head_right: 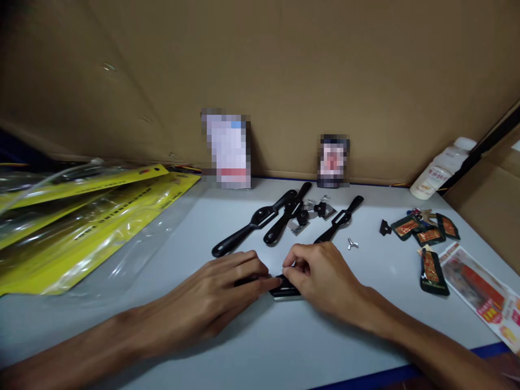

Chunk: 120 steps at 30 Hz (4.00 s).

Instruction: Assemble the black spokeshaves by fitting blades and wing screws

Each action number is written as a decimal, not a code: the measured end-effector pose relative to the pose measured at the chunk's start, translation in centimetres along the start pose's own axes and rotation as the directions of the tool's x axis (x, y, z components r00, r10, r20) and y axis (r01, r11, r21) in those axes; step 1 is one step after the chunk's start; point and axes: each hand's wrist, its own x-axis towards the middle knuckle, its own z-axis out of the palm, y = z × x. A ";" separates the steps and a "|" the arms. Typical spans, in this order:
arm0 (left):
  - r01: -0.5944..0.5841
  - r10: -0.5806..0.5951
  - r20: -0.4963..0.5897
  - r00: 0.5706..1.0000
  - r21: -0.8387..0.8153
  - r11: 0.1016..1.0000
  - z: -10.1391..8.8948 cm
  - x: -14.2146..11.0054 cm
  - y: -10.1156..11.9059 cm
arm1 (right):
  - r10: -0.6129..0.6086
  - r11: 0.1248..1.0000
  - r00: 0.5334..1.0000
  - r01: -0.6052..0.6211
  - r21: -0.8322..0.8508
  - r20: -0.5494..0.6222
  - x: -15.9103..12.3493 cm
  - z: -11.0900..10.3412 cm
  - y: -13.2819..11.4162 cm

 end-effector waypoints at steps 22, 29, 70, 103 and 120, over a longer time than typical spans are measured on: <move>0.061 -0.062 -0.008 0.998 -0.079 0.995 1.0 -0.7 -0.2 | -0.358 0.821 0.933 0.329 -0.466 0.028 -0.2 0.4 1.3; 0.085 -0.084 0.025 0.996 -0.076 0.993 0.7 -0.9 -0.1 | -0.322 0.901 0.947 0.301 -0.312 -0.017 -0.2 -0.1 1.4; 0.044 -0.045 -0.016 0.999 -0.062 0.997 0.7 -0.5 -0.3 | -0.268 0.846 0.959 0.282 -0.453 0.096 -0.7 -0.8 0.4; 0.049 -0.046 0.046 0.998 -0.059 0.997 0.8 -0.7 -0.3 | -0.268 0.907 0.962 0.267 -0.326 0.043 -0.4 -1.2 1.1; 0.049 -0.048 0.018 0.999 -0.055 0.997 0.3 -0.3 0.0 | -0.251 0.960 0.966 0.257 -0.112 0.066 -0.3 -1.4 1.0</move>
